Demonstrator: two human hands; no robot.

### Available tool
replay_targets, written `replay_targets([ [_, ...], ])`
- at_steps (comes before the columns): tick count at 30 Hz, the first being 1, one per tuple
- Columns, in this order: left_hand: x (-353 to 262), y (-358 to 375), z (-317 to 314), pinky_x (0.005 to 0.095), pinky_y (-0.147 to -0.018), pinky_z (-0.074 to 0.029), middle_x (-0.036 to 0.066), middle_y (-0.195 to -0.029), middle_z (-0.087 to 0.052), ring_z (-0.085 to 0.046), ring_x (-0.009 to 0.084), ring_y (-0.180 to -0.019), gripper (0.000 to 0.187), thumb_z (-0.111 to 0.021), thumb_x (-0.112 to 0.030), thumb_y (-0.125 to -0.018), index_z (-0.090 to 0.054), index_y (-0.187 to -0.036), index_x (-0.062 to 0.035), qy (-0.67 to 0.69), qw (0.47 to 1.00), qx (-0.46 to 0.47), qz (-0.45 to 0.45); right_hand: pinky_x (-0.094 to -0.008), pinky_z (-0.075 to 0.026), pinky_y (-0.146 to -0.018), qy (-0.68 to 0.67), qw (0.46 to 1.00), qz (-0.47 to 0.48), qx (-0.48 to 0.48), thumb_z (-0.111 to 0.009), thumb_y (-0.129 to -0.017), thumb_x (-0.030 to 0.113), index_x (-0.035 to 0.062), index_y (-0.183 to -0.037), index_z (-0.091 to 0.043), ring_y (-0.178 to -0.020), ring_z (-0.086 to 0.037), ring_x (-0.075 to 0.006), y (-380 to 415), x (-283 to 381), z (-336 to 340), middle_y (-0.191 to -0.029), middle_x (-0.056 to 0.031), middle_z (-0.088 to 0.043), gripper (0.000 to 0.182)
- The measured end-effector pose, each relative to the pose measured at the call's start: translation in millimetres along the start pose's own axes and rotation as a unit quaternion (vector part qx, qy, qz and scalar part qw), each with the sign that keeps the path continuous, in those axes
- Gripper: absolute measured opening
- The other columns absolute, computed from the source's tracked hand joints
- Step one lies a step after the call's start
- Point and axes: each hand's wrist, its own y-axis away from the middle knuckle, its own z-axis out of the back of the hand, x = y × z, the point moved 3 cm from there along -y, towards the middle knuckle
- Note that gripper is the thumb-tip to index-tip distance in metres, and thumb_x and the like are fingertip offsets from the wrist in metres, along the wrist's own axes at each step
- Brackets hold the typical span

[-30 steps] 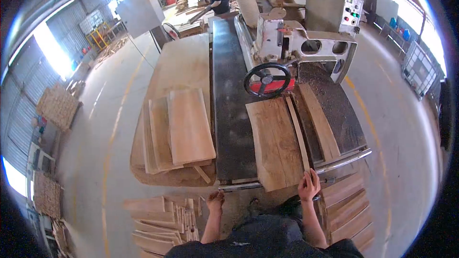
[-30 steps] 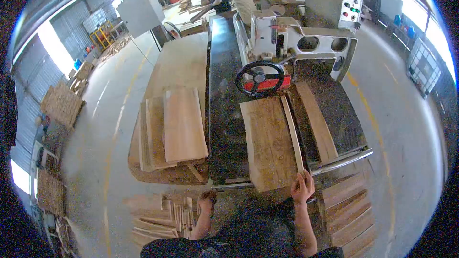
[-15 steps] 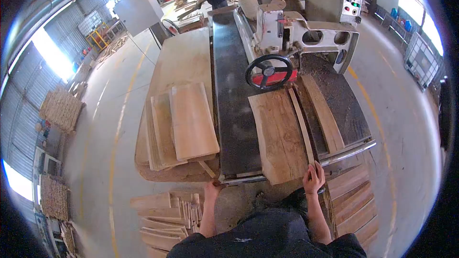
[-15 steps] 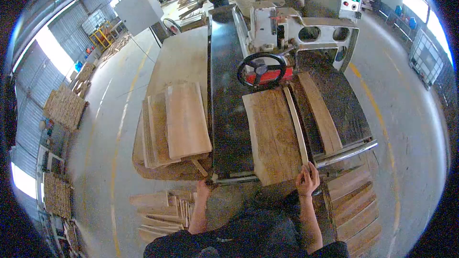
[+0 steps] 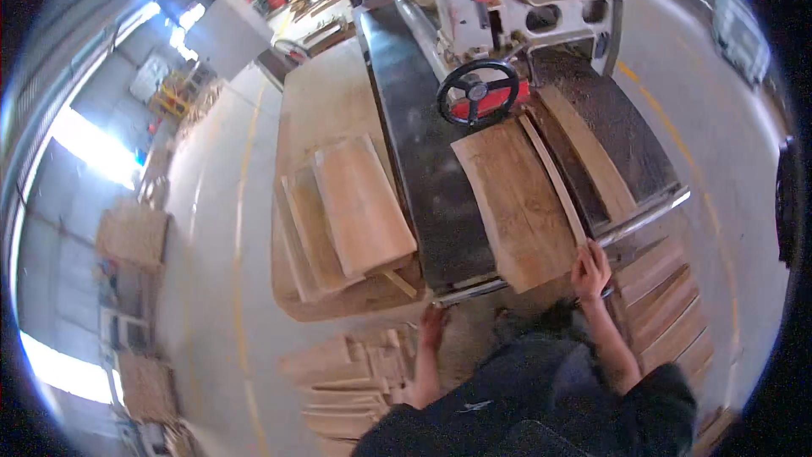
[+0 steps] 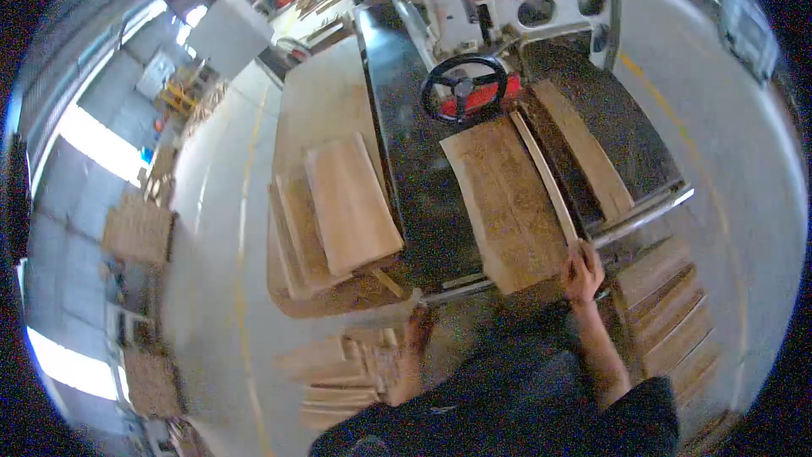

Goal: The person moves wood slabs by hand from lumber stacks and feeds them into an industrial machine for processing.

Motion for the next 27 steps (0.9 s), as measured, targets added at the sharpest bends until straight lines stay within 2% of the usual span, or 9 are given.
replay_targets([
  [3,-3.8,-3.3,-16.8,0.0363,-0.082,-0.052,0.003,-0.106,-0.066,-0.064,0.016,-0.098,0.028,-0.069,-0.02,-0.096,-0.063,-0.123,-0.0151,0.071,0.995,0.05,0.042,-0.0442,-0.058,-0.08,0.007,1.0,0.02,-0.004,-0.07,-0.076,0.003,0.0103,-0.106,-0.072,-0.099,-0.069,-0.0366,-5.0,1.0,3.3,-0.119,-0.0159,-0.067,0.031],
  [6,18.5,-14.7,0.2,0.036,-0.082,-0.052,0.001,-0.099,-0.063,-0.063,0.0162,-0.095,0.027,-0.07,-0.019,-0.096,-0.062,-0.121,-0.0134,-0.023,0.992,0.069,-0.099,-0.0445,-0.057,-0.079,0.005,1.0,0.007,0.022,-0.071,-0.073,0.003,0.0116,-0.108,-0.07,-0.098,-0.069,-0.0361,-2.7,-1.2,3.8,-0.119,-0.0151,-0.067,0.036],
  [12,-0.3,-7.9,5.9,0.0399,-0.085,-0.052,0.006,-0.117,-0.064,-0.064,0.0243,-0.112,0.035,-0.067,-0.023,-0.098,-0.059,-0.128,-0.0066,0.118,0.985,0.119,0.036,-0.0442,-0.057,-0.077,0.018,0.999,-0.014,0.028,-0.07,-0.071,0.002,0.0152,-0.107,-0.07,-0.097,-0.069,-0.0352,-3.7,-4.2,5.0,-0.121,-0.0134,-0.066,0.038],
  [14,-33.2,8.1,-5.4,0.0421,-0.086,-0.052,0.008,-0.125,-0.064,-0.063,0.0283,-0.12,0.038,-0.065,-0.025,-0.1,-0.057,-0.132,-0.0047,0.034,0.993,0.069,0.092,-0.0438,-0.058,-0.077,0.016,1.0,-0.011,0.012,-0.07,-0.072,0.003,0.0147,-0.105,-0.07,-0.097,-0.069,-0.0345,0.9,-4.0,3.4,-0.121,-0.0128,-0.066,0.035],
  [16,-64.1,26.8,-39.6,0.0428,-0.087,-0.052,0.013,-0.124,-0.065,-0.064,0.0303,-0.115,0.039,-0.061,-0.025,-0.101,-0.058,-0.13,0.0008,-0.188,0.979,-0.032,0.065,-0.0428,-0.058,-0.076,0.017,1.0,-0.01,0.019,-0.071,-0.074,0.004,0.0139,-0.104,-0.071,-0.097,-0.069,-0.0337,-4.7,1.5,8.2,-0.12,-0.0119,-0.066,0.032],
  [18,-83.7,24.8,-46.1,0.0468,-0.089,-0.052,0.017,-0.122,-0.065,-0.066,0.0337,-0.108,0.04,-0.061,-0.025,-0.101,-0.059,-0.127,0.0057,-0.594,0.802,-0.011,-0.058,-0.0419,-0.058,-0.076,0.007,0.999,-0.016,0.027,-0.072,-0.074,0.004,0.0127,-0.105,-0.071,-0.097,-0.069,-0.0327,-4.0,-0.7,6.8,-0.12,-0.0114,-0.066,0.032],
  [22,-103.7,77.5,-119.9,0.051,-0.096,-0.049,0.022,-0.127,-0.062,-0.061,0.0395,-0.113,0.043,-0.061,-0.027,-0.1,-0.06,-0.127,0.0062,-0.52,0.839,-0.133,-0.084,-0.0415,-0.058,-0.076,0.01,0.998,-0.02,0.058,-0.071,-0.075,0.003,0.0121,-0.105,-0.071,-0.097,-0.069,-0.0322,-5.7,-4.5,5.7,-0.121,-0.0104,-0.066,0.03],
  [24,-124.3,104.6,-167.6,0.0508,-0.108,-0.04,0.027,-0.138,-0.054,-0.052,0.0434,-0.125,0.051,-0.066,-0.026,-0.096,-0.055,-0.136,0.0026,-0.597,0.671,-0.181,-0.401,-0.0412,-0.058,-0.076,-0.006,0.999,-0.032,0.024,-0.072,-0.075,0.003,0.0125,-0.105,-0.071,-0.097,-0.069,-0.031,-4.0,-3.3,2.9,-0.123,-0.0098,-0.066,0.031],
  [27,-136.4,97.5,-236.0,0.0529,-0.107,-0.039,0.03,-0.143,-0.046,-0.043,0.045,-0.135,0.058,-0.062,-0.036,-0.099,-0.052,-0.141,0.0023,-0.571,0.704,-0.073,-0.416,-0.0435,-0.057,-0.083,-0.037,0.995,-0.064,0.067,-0.071,-0.076,0.002,0.0117,-0.103,-0.071,-0.106,-0.066,-0.0328,-7.8,0.5,10.5,-0.129,-0.0112,-0.064,0.029],
])
